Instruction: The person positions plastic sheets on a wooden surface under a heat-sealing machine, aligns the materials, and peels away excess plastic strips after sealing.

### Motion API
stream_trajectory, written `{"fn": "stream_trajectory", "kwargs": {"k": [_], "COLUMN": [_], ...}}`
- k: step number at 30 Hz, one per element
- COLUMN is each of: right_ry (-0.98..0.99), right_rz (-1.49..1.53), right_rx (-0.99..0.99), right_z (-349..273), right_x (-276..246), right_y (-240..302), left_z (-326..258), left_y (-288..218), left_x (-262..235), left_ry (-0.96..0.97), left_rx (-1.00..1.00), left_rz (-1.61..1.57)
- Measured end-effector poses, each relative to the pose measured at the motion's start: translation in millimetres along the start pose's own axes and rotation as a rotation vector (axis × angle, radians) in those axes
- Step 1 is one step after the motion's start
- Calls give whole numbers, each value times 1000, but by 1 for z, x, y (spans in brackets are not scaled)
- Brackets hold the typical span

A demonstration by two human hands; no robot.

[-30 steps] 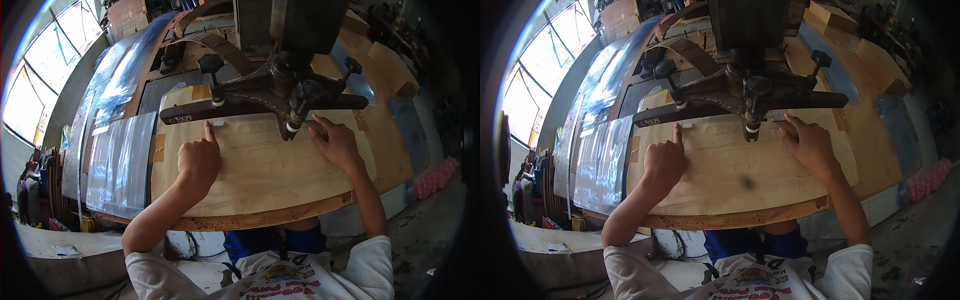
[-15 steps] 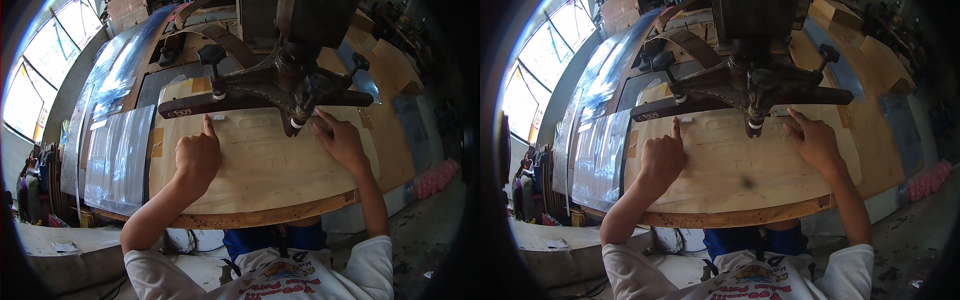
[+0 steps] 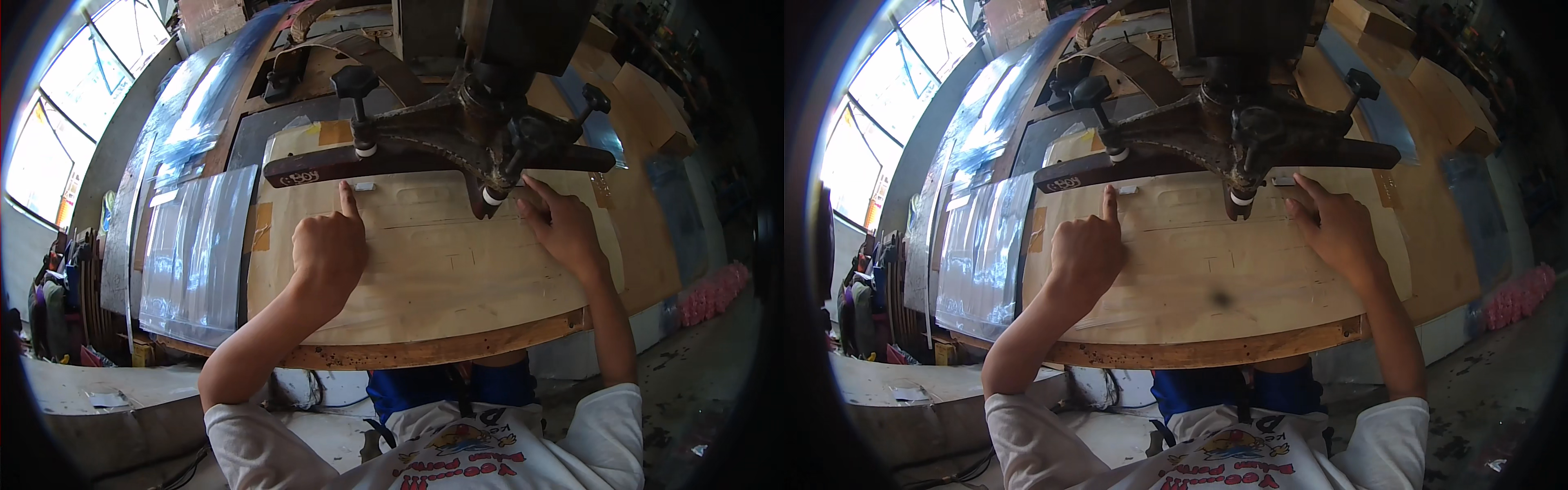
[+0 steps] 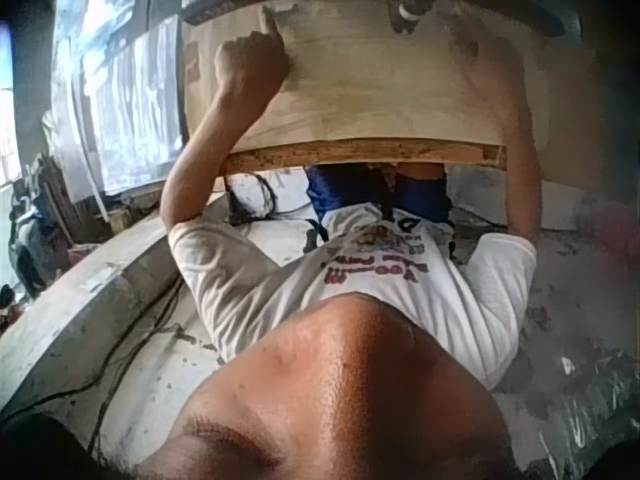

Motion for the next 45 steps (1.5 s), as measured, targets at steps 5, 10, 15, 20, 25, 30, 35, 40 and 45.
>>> {"fn": "stream_trajectory", "kwargs": {"k": [5,10,15,20,25,30,35,40,45], "right_ry": [-11,15,16,37,53,37,167,228,240], "right_rz": [27,-20,-17,-37,10,165,392,312,367], "right_rx": [-26,-6,-35,-24,59,14,-264,-492,-545], "right_z": [0,0,0,-2,-3,-11,-21,-30,-35], "right_x": [1,-2,-1,0,-12,-10,-8,-12,-13], "right_y": [2,4,6,8,14,4,22,36,42], "left_z": [-2,-1,-5,-5,-10,-23,-23,-21,-23], "left_y": [0,0,3,3,-2,-19,-41,-45,-50], "left_x": [-4,-3,-8,-3,-15,-38,-38,-36,-37], "left_ry": [24,28,40,6,-68,-537,-497,-527,-473], "left_rx": [11,14,14,17,90,498,802,891,920], "left_rz": [12,4,-37,-61,-153,-438,-770,-826,-901]}}
Point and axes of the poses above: each hand's wrist, its own z-axis towards the middle knuckle, its own x-axis out of the palm, y = z × x, the point moved 5 cm from there along z, towards the middle knuckle, and after that the axes turned 8 degrees about -y, right-handed, at the moved point
